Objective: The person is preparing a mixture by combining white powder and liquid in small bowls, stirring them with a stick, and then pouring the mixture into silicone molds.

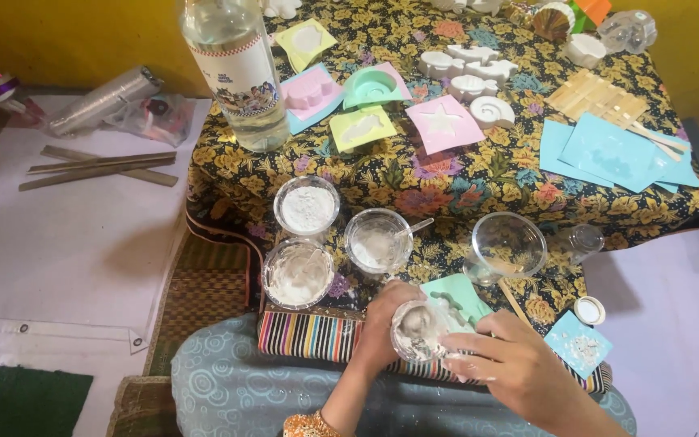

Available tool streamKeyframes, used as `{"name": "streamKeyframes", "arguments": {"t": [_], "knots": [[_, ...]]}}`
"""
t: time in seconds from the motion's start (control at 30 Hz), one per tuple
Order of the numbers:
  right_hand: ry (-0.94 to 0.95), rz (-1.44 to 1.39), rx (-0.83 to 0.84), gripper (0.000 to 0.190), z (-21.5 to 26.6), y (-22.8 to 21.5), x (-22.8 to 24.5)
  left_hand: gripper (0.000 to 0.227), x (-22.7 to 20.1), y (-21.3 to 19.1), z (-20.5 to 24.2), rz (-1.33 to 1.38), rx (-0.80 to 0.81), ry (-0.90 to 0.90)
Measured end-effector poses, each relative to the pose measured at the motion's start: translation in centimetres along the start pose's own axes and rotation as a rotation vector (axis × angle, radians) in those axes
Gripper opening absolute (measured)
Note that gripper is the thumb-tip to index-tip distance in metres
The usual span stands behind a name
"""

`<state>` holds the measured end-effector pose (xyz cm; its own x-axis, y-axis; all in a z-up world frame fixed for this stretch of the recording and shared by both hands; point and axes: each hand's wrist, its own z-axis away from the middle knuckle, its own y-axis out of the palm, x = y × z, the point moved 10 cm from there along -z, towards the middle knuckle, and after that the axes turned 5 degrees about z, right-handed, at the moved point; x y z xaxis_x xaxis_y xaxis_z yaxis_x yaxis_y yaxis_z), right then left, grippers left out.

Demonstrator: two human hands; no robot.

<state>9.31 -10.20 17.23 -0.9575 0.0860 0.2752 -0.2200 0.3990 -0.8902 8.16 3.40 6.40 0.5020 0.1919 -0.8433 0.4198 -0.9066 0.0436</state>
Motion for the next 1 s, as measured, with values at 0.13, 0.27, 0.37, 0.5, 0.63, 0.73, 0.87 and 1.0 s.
{"name": "streamKeyframes", "arguments": {"t": [0.13, 0.27, 0.37, 0.5, 0.63, 0.73, 0.87, 1.0], "knots": [[-0.127, 0.233, -0.069, 0.009, 0.2, 1.3, 2.0, 0.042, -0.7, 0.0, -0.2, -0.031, 0.017, 0.023], [0.035, -0.050, -0.014, 0.026, 1.5, 3.0, 1.2, 0.042, -0.8, -0.3, -0.1, -0.050, 0.001, 0.025], [0.109, -0.206, -0.099, 0.028, 2.4, 2.6, 0.3, 0.038, -1.7, -0.2, -0.3, -0.079, 0.013, 0.079], [0.050, 0.135, -0.121, 0.028, 1.3, 2.0, 1.9, 0.040, -2.2, 0.1, -0.3, -0.044, 0.018, 0.119], [0.159, -0.114, -0.114, 0.031, 2.7, 3.8, 0.7, 0.040, -1.3, 0.1, -0.1, -0.073, 0.020, 0.110], [0.267, -0.294, -0.189, 0.022, 4.2, 4.7, -0.4, 0.046, -1.0, 0.3, 0.1, -0.122, 0.031, 0.064], [0.527, -0.509, -0.328, 0.010, 7.1, 5.7, -3.5, 0.054, -1.5, 1.1, -0.4, -0.200, 0.111, 0.023], [0.868, -0.812, -0.483, 0.030, 12.3, 9.4, -8.0, 0.059, -2.0, 1.6, -0.6, -0.286, 0.140, -0.008]]}}
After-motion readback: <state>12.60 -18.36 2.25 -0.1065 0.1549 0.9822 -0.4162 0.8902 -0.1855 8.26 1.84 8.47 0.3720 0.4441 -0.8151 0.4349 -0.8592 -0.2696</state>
